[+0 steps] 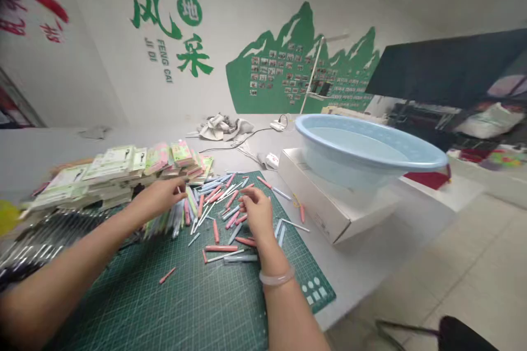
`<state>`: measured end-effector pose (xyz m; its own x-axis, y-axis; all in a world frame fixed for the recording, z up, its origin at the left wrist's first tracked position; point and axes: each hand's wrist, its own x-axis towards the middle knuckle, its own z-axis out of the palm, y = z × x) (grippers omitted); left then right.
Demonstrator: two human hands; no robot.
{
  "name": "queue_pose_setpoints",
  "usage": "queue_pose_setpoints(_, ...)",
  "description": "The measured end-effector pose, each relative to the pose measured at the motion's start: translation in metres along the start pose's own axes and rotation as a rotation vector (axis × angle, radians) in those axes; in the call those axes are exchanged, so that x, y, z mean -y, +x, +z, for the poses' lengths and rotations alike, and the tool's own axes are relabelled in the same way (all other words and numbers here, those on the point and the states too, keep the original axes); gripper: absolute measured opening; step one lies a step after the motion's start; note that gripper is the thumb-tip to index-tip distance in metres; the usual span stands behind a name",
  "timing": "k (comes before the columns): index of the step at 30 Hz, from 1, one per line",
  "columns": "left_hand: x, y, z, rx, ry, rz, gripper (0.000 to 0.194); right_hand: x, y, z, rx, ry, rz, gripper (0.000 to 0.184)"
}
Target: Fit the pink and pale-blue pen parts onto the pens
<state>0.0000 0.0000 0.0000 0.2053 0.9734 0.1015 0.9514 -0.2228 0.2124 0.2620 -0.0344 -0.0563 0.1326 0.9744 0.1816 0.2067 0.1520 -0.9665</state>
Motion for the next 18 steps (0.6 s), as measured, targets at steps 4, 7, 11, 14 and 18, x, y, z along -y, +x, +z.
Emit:
queue_pose_setpoints(4,-0.026,-0.008,0.018,0.234,-0.164,0.236,0.017,-0.004,-0.004,0.006,0.059,-0.295,-0.16,0.025)
queue_pose_setpoints(7,-0.038,-0.015,0.039,0.261,-0.2,0.275,0.024,-0.006,-0.005,0.009,0.106,-0.441,-0.259,0.026)
queue_pose_setpoints(11,-0.043,-0.019,0.06,0.216,-0.252,0.263,0.013,-0.008,-0.005,0.009,0.117,-0.511,-0.298,0.026)
queue_pose_setpoints(14,-0.043,-0.017,0.062,0.245,-0.418,0.182,0.013,-0.011,-0.004,0.006,0.127,-0.529,-0.238,0.026)
queue_pose_setpoints(18,-0.042,-0.015,0.061,0.33,-0.728,0.041,0.013,-0.013,-0.002,-0.003,0.187,-0.584,-0.113,0.026)
